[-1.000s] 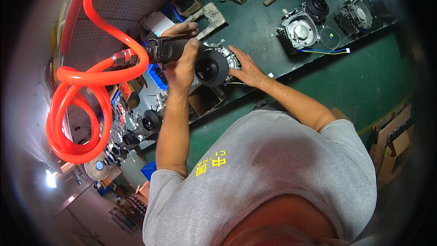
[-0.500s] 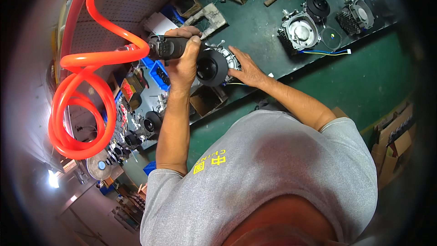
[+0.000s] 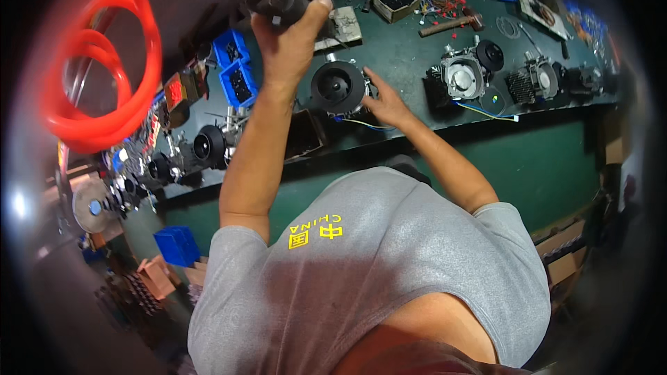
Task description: The person assembles small electric motors at a workbench. They use a pneumatic impact driver to fasten components, attach black plastic fans to motor shafts, and connect wiring. The person handles multiple motor units, placing some on the table and moving others into a cardboard box.
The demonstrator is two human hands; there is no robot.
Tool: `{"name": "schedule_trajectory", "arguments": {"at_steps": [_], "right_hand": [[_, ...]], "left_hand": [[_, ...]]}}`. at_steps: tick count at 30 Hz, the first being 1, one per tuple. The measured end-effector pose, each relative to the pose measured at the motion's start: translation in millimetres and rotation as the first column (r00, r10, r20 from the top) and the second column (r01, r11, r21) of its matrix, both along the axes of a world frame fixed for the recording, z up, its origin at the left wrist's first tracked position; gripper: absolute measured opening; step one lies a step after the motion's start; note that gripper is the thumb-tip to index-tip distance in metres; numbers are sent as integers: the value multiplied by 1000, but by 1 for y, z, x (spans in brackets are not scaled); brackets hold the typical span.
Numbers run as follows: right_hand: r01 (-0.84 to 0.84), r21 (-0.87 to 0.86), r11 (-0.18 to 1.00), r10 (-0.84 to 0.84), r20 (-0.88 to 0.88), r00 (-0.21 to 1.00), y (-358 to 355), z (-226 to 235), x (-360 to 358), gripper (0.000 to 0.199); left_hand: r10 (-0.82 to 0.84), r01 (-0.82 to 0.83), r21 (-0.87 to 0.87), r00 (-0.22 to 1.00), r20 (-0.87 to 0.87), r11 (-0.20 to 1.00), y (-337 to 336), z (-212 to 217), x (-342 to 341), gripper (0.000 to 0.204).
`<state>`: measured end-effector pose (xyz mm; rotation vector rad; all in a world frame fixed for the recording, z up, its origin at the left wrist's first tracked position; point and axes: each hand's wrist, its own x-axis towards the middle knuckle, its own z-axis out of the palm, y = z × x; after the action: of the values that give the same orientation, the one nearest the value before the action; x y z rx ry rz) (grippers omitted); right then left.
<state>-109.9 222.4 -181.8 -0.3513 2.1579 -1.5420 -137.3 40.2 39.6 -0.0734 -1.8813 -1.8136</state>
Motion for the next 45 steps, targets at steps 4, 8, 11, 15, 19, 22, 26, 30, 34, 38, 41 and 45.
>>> {"name": "schedule_trajectory", "arguments": {"at_steps": [4,8,11,15,19,22,26,30,34,38,41,45], "right_hand": [[183,-38,982,-184,-377,908,16,27,-29,62],[-40,414,909,346,-699,626,-28,150,-11,72],[-232,644,729,633,-506,586,-39,152,-26,71],[-414,729,545,827,-388,407,-47,169,-41,75],[-414,822,390,920,-334,205,-57,168,-49,76],[-374,828,419,901,-327,286,-59,182,-42,70],[-183,874,449,829,-332,450,-63,182,-31,63],[-222,752,621,749,-486,450,-51,161,-37,64],[-228,761,607,726,-416,547,-48,168,-28,71],[-204,688,696,659,-500,562,-48,169,-29,79],[-320,100,942,296,-697,653,-69,178,-33,74],[-358,-348,867,137,-524,841,-110,206,-23,57]], "left_hand": [[96,-97,-5,995,-28,995,-28,26,17,31],[138,-156,-151,983,-125,976,-65,12,41,30],[159,-161,-98,987,-25,982,-67,10,63,28],[162,-161,45,987,-19,986,-77,-3,81,28],[144,-144,122,990,5,982,-84,-12,92,29],[157,-159,115,987,26,981,-86,-15,99,29],[165,-163,81,986,-27,983,-85,-20,101,30],[138,-143,165,990,42,976,-79,-17,100,28],[153,-153,148,988,14,977,-83,-18,92,25],[125,-125,179,992,12,976,-84,2,87,26],[83,-81,214,997,1,973,-78,27,69,23],[-167,205,395,978,-129,895,-75,54,53,37]]}}
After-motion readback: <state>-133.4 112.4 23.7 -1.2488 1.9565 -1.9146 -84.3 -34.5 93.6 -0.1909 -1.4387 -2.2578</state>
